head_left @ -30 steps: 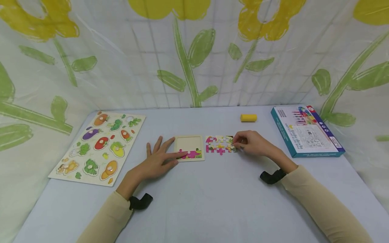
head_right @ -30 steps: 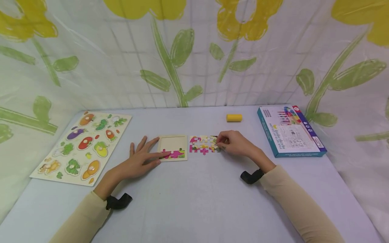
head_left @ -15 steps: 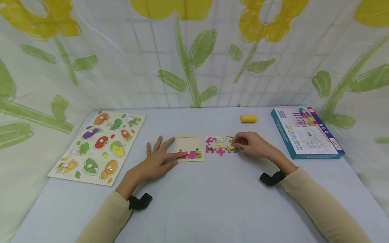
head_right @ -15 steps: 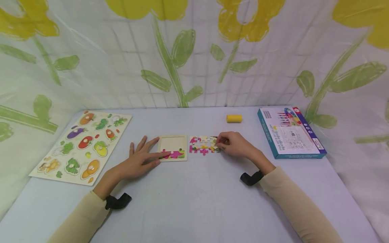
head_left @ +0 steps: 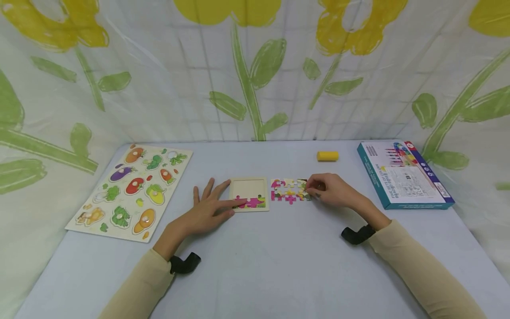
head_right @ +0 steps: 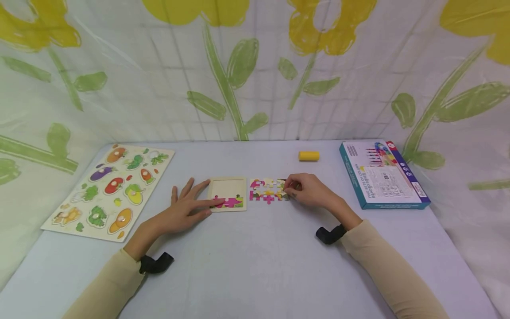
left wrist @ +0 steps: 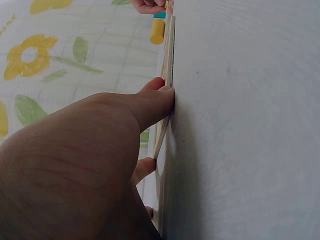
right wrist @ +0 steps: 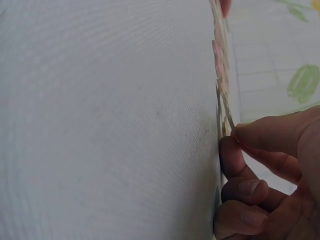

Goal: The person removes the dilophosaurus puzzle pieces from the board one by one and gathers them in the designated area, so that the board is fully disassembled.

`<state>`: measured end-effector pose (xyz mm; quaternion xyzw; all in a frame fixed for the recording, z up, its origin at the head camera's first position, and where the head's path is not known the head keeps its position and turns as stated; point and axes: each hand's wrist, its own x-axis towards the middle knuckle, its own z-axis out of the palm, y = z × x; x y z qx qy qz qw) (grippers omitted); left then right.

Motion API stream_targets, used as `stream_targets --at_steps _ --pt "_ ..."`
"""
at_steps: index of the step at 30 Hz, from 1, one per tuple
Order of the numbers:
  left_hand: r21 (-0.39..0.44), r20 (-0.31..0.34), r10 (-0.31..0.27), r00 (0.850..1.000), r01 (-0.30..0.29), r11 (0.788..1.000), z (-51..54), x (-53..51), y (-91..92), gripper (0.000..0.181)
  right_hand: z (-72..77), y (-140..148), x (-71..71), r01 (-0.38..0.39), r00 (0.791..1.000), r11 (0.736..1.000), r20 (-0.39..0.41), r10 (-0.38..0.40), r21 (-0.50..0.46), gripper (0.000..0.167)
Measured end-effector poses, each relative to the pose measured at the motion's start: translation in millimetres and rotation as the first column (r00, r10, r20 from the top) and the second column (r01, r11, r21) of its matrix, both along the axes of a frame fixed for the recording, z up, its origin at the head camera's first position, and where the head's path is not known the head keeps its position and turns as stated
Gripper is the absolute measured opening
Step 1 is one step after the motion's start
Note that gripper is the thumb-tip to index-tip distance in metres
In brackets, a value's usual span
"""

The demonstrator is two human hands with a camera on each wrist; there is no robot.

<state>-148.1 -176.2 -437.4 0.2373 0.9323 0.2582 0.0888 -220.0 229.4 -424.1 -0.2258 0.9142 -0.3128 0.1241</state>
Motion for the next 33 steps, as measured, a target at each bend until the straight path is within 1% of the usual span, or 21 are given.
stream_targets --at_steps 7,14,21,26,33 --pt "0.004 -0.009 -0.007 1.000 0.007 1.000 -0.5 -0.9 1.1 0.040 0.1 1.5 0.3 -0.001 1.000 1.000 -0.008 0.001 -0.001 0.006" --pt "-0.007 0.008 -0.003 1.000 0.003 1.000 -0.3 -1.2 0.9 0.040 -0.8 2.6 0.8 -0.001 1.000 1.000 0.003 0.001 -0.003 0.006" --pt "0.007 0.003 0.001 1.000 -0.001 1.000 -0.8 -1.0 -1.3 0.040 -1.7 3.1 0.9 -0.013 1.000 1.000 0.002 0.013 -0.006 0.008" --pt "-0.001 0.008 0.001 1.000 -0.001 1.000 -1.0 -1.3 -1.3 0.040 0.7 3.2 1.6 -0.017 1.000 1.000 0.014 0.018 -0.006 0.009" --pt "-0.004 0.005 -0.005 1.000 0.005 1.000 -2.6 -1.9 -0.8 0.040 5.6 -7.3 1.0 -0.057 0.998 0.998 0.011 0.058 -0.028 0.008"
